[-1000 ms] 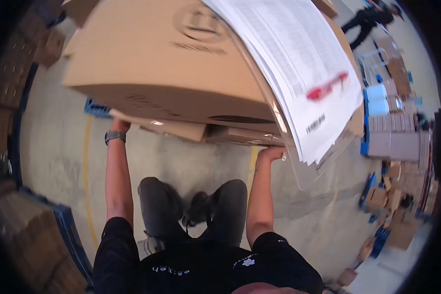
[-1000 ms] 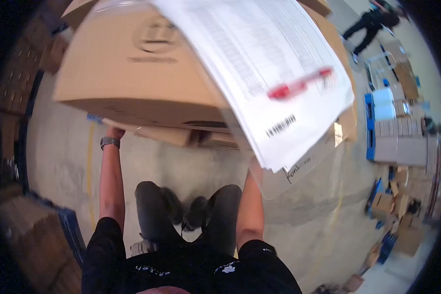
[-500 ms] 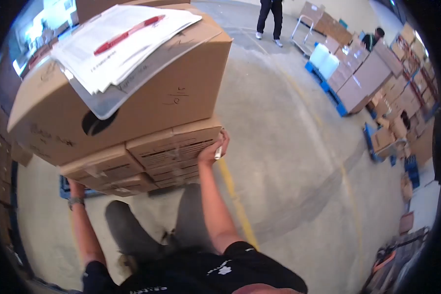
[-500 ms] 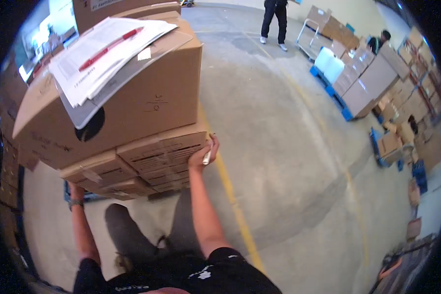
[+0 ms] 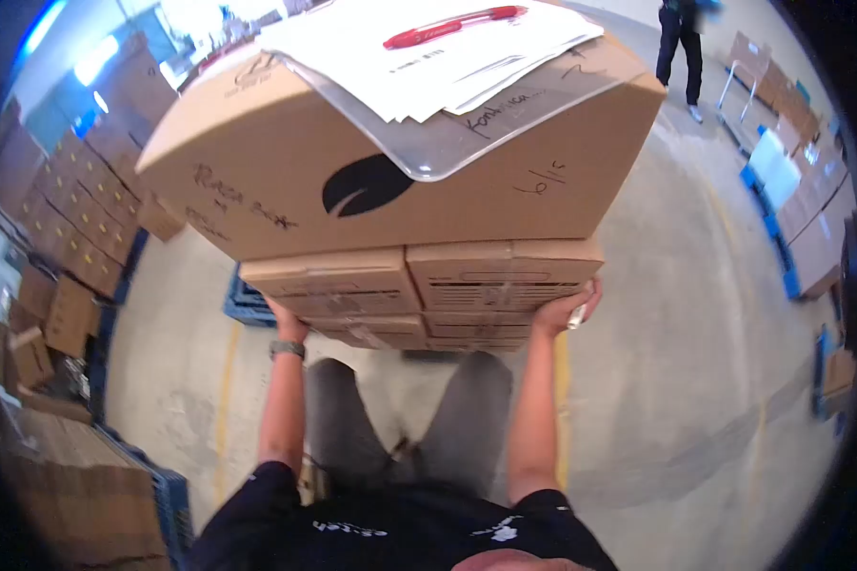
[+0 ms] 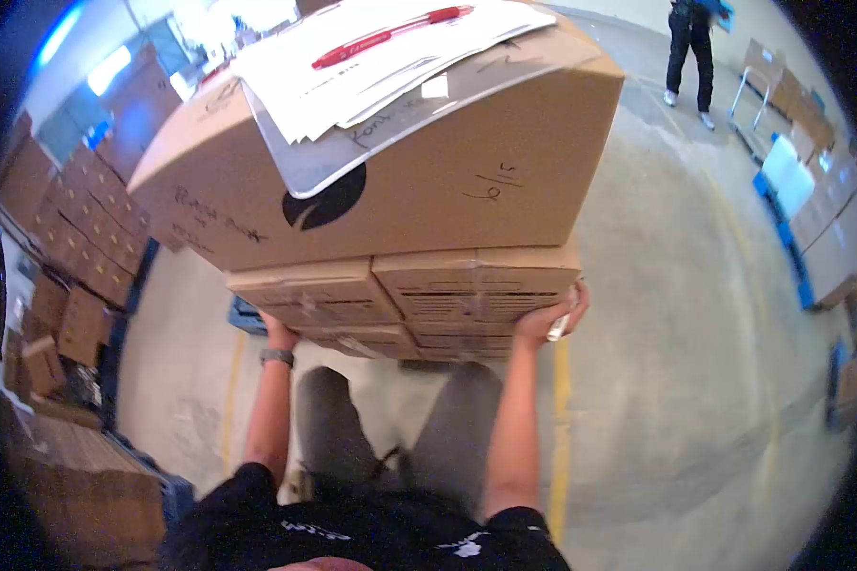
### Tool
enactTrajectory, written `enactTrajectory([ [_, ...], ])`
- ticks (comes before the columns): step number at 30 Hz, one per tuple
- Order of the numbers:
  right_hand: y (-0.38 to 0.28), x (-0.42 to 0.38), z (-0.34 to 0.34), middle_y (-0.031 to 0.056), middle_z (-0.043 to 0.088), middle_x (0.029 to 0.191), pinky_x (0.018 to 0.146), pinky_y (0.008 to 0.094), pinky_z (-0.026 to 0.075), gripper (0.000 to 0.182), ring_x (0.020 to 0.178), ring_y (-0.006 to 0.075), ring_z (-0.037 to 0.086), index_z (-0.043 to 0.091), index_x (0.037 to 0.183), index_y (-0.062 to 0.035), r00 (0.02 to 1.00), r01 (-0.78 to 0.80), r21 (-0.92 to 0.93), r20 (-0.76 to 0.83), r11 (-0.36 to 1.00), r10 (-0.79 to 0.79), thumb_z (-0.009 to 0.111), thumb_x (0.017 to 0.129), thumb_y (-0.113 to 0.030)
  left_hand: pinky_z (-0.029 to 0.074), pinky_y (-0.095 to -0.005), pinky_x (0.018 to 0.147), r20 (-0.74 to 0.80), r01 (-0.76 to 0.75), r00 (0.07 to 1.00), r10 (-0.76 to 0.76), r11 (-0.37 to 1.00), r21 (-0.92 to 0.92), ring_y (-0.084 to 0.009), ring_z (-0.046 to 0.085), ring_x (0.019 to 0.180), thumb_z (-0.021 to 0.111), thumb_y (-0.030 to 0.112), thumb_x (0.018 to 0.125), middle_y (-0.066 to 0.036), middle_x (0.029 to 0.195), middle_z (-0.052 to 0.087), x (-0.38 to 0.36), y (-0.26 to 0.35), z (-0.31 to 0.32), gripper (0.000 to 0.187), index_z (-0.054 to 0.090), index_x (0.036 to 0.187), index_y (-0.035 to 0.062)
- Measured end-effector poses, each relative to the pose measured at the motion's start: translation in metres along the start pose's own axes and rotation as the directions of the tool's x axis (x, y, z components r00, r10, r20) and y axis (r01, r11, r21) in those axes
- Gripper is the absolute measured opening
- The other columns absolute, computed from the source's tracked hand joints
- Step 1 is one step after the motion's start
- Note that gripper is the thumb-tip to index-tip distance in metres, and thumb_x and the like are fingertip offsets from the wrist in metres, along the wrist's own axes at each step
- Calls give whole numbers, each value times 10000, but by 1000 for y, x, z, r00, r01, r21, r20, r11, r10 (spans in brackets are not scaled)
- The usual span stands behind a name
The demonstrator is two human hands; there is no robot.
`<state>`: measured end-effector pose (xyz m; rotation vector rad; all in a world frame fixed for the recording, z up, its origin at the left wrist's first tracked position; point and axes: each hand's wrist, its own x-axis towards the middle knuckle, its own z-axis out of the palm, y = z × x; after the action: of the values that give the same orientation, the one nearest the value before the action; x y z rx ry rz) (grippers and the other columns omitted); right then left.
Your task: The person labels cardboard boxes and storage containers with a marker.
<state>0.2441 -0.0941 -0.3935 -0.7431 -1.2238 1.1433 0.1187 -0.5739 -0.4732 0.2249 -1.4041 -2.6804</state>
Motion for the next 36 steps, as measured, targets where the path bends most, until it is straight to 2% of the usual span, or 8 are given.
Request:
enactTrajectory([
  [14, 0, 4, -2, 174, 472, 1340, 1011, 415, 407, 471, 1167, 287, 514, 445, 1335, 26, 998, 46, -82, -28, 996, -48, 392, 1042, -339, 457, -386, 929, -150, -240, 915, 374, 806, 541, -231, 609, 1090, 340, 483, 1052, -124, 1153, 662, 2, 24, 35, 541, 637, 1140, 39],
  [17, -65, -27, -15, 156, 519, 1271, 984, 390, 419, 437, 1106, 253, 524, 475, 1293, 19, 992, 108, 57, -67, 993, -104, 399, 1045, -333, 443, -338, 932, -118, -556, 818, 563, 826, 87, -179, 587, 964, 405, 361, 1063, -75, 973, 618, 18, 107, 74, 384, 611, 1009, 41],
  [20, -104, -88, -18, 115, 582, 1061, 807, 355, 480, 410, 937, 212, 567, 564, 1171, 23, 935, 225, 284, 206, 932, -289, 479, 1012, -345, 441, -331, 926, 172, -868, 259, 951, 151, 473, -212, 593, 981, 435, 272, 1056, -100, 1060, 629, -25, 239, 176, 336, 608, 1070, -17],
  [22, -124, -127, -15, 104, 631, 945, 734, 362, 513, 416, 823, 218, 615, 621, 1083, 3, 739, 492, 294, 357, 819, -572, 610, 957, -393, 479, -375, 829, 453, -807, -273, 849, -458, 372, -273, 609, 931, 469, 269, 1016, -148, 1036, 633, -20, 309, 227, 326, 641, 1042, -6],
  [24, -138, -158, 1, 137, 684, 871, 715, 377, 560, 342, 774, 288, 682, 652, 1019, -1, 630, 519, 427, 395, 741, -669, 731, 883, -305, 506, -428, 763, 600, -585, -475, 643, -741, 331, -319, 642, 883, 464, 303, 1013, -157, 997, 669, -21, 339, 271, 343, 659, 1022, 22],
  [27, -165, -181, 25, 139, 683, 830, 768, 413, 577, 231, 742, 298, 682, 663, 951, 3, 593, 483, 473, 443, 737, -672, 757, 808, -151, 464, -412, 663, 544, -807, -275, 793, -498, 318, -278, 598, 730, 618, 330, 920, -175, 813, 634, -60, 310, 331, 331, 615, 873, 2],
  [29, -161, -188, 34, 133, 687, 828, 781, 411, 580, 209, 722, 284, 678, 659, 934, 7, 542, 526, 480, 447, 702, -711, 747, 777, -99, 469, -439, 653, 644, -677, 275, 714, -332, 657, -324, 603, 694, 569, 365, 939, -193, 744, 613, -88, 295, 334, 384, 595, 844, -7],
  [36, -156, -192, 51, 106, 673, 774, 835, 448, 568, 206, 673, 265, 644, 649, 888, 3, 421, 663, 433, 459, 611, -782, 739, 704, -18, 470, -455, 639, 608, -644, 207, 766, -361, 674, -352, 617, 685, 537, 438, 944, -194, 718, 613, -80, 286, 328, 461, 567, 797, 2],
])
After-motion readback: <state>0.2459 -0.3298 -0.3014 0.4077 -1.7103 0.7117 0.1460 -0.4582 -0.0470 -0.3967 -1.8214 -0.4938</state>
